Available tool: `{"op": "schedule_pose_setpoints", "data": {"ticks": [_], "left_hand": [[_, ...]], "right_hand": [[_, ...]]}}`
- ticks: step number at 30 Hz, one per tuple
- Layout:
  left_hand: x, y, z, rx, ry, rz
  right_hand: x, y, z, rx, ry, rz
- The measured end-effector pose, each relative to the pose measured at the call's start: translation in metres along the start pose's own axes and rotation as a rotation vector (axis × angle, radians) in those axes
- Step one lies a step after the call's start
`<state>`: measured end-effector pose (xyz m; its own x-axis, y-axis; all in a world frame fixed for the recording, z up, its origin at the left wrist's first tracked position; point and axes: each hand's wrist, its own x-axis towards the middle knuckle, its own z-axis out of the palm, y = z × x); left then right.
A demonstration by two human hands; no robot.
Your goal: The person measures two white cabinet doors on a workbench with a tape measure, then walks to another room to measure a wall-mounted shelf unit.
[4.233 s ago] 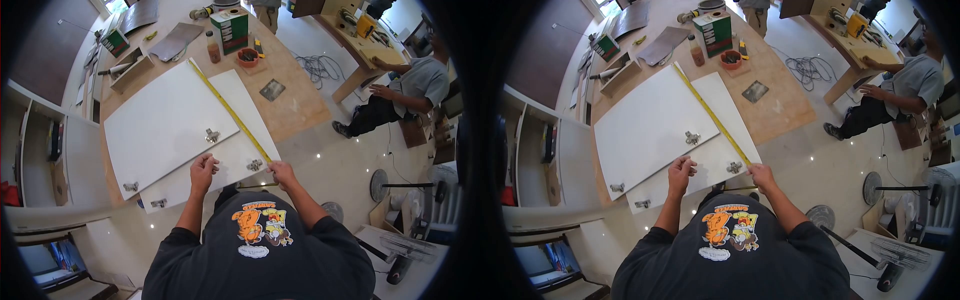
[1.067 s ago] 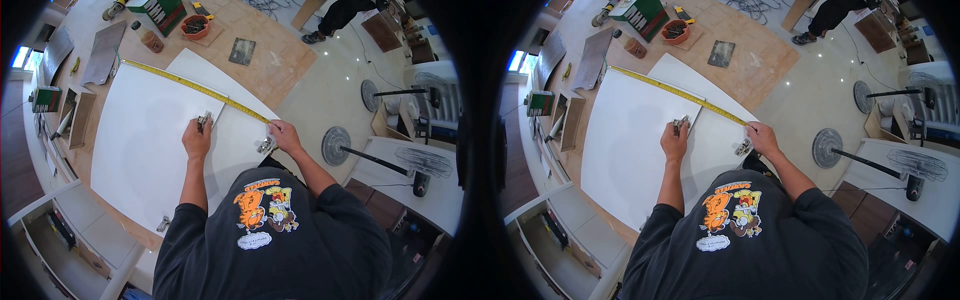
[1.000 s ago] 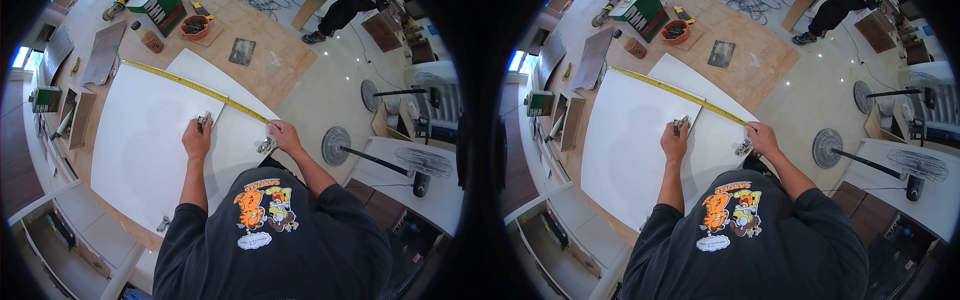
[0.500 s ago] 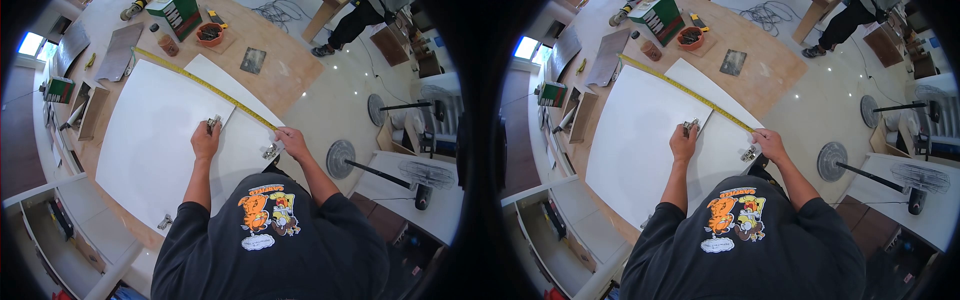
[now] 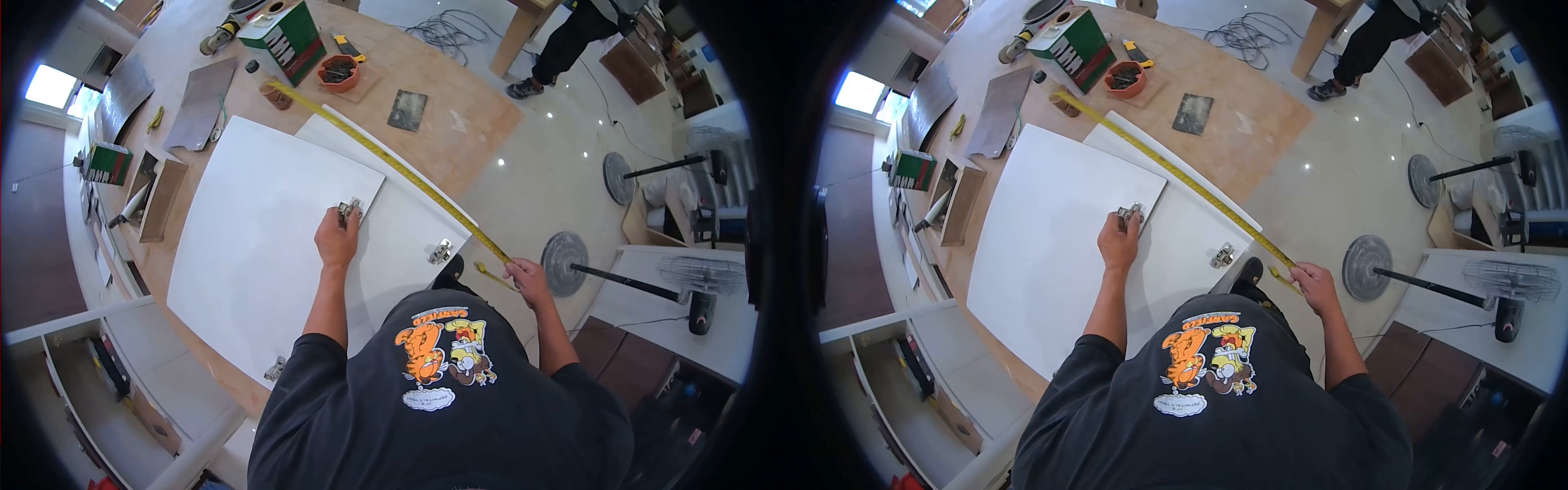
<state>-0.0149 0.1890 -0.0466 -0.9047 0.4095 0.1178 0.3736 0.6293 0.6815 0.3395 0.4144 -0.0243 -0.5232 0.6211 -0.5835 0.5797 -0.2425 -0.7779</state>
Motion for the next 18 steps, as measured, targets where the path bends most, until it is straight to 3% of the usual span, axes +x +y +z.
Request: {"op": "schedule_pose_setpoints", "data": {"ticks": [5, 18], "left_hand": [[-0.001, -0.003, 0.004, -0.077, 0.005, -0.004], [-0.001, 0.002, 0.003, -0.011, -0.016, -0.020]], "right_hand": [[-0.011, 0.036, -0.005, 0.025, 0.036, -0.011], [-0.020, 0.051, -0.009, -0.143, 0.092, -0.083]]}}
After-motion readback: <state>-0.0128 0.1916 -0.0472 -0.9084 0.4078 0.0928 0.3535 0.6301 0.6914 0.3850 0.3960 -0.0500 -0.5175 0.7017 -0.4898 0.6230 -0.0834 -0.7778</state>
